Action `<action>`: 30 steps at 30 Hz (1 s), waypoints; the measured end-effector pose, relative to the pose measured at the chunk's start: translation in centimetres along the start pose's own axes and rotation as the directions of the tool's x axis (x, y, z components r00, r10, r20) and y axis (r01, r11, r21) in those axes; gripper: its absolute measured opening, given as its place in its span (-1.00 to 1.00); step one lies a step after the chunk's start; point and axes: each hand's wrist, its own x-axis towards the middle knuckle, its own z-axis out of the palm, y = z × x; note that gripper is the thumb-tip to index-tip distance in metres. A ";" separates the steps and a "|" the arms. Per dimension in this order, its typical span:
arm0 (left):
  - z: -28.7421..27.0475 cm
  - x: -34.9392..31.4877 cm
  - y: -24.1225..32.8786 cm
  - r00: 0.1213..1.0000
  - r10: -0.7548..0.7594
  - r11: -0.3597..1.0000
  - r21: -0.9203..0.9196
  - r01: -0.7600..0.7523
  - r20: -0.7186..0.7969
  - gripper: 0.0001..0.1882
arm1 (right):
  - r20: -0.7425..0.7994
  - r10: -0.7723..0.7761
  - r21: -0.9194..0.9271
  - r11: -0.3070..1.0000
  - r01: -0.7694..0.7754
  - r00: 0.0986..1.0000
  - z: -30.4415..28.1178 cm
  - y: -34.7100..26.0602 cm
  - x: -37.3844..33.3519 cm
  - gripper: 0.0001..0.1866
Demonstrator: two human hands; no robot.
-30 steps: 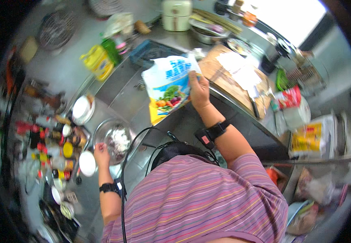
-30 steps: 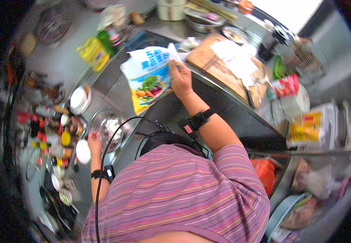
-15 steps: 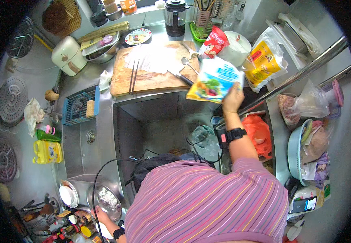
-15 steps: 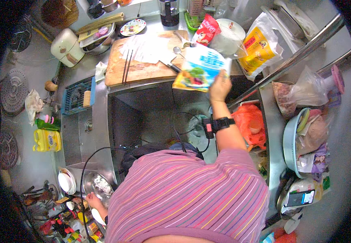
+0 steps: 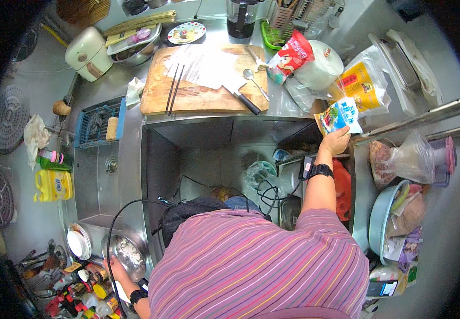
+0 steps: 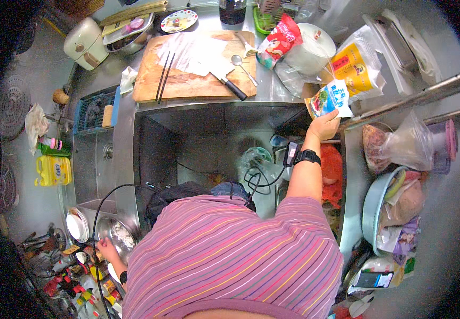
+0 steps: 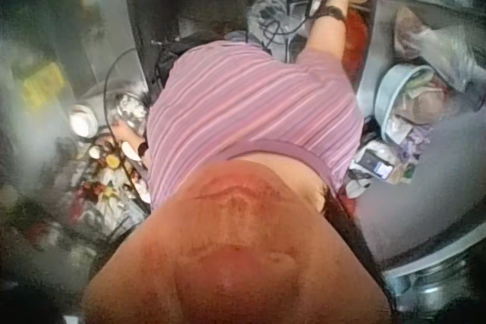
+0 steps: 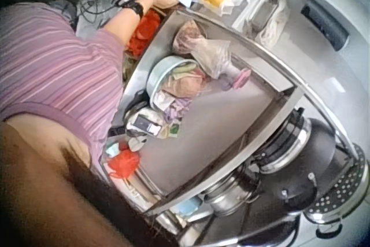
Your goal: The person mixes a dark ground meat mixture in a metal bowl using chopsticks, then switches to mixing by hand. They add a white powder from a bag and continue kneading the mixture with both hands.
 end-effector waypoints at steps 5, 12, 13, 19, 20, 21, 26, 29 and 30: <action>-0.1 -1.5 -2.1 0.996 0.001 1.000 0.028 0.001 -0.084 -0.63 | 0.028 0.017 -0.026 1.000 -0.017 0.999 4.0 0.4 1.5 -0.44; -1.5 -3.5 -3.6 0.994 -0.105 0.995 -0.004 0.105 -0.018 -0.68 | 0.273 0.301 0.307 0.872 -0.380 0.913 11.8 2.5 2.2 -0.37; -1.1 -3.9 -3.0 0.996 -0.086 0.980 -0.181 0.081 -0.018 -0.65 | 0.338 0.350 0.212 0.876 -0.433 0.874 12.3 3.0 2.1 -0.39; -2.0 -6.9 -0.3 0.984 -0.168 0.959 -0.222 0.177 0.062 -0.41 | 0.569 0.265 -0.344 0.936 -0.067 0.779 8.9 2.0 1.0 -0.46; -2.0 -7.9 0.2 0.981 -0.193 0.980 -0.044 0.195 0.034 -0.41 | 0.571 0.211 -0.490 0.863 0.123 0.794 8.1 1.3 0.8 -0.44; -2.3 -8.1 0.5 0.986 -0.168 0.985 -0.044 0.169 0.023 -0.38 | 0.533 0.172 -0.543 0.821 0.178 0.829 7.2 0.6 0.6 -0.45; -2.8 -8.8 1.3 0.957 -0.223 0.960 -0.131 0.248 0.184 -0.30 | 0.325 0.269 -0.337 0.929 -0.155 0.907 3.6 0.3 -3.9 -0.45; -2.1 -8.2 1.1 0.973 -0.116 0.972 -0.179 0.152 0.198 -0.14 | 0.452 -0.213 -0.076 0.958 0.275 0.866 4.8 -0.4 -10.3 -0.47; -1.8 -7.9 0.9 0.976 -0.073 0.980 -0.166 0.109 0.205 -0.11 | 0.554 -0.375 0.113 0.919 0.379 0.743 5.3 -1.7 -13.1 -0.49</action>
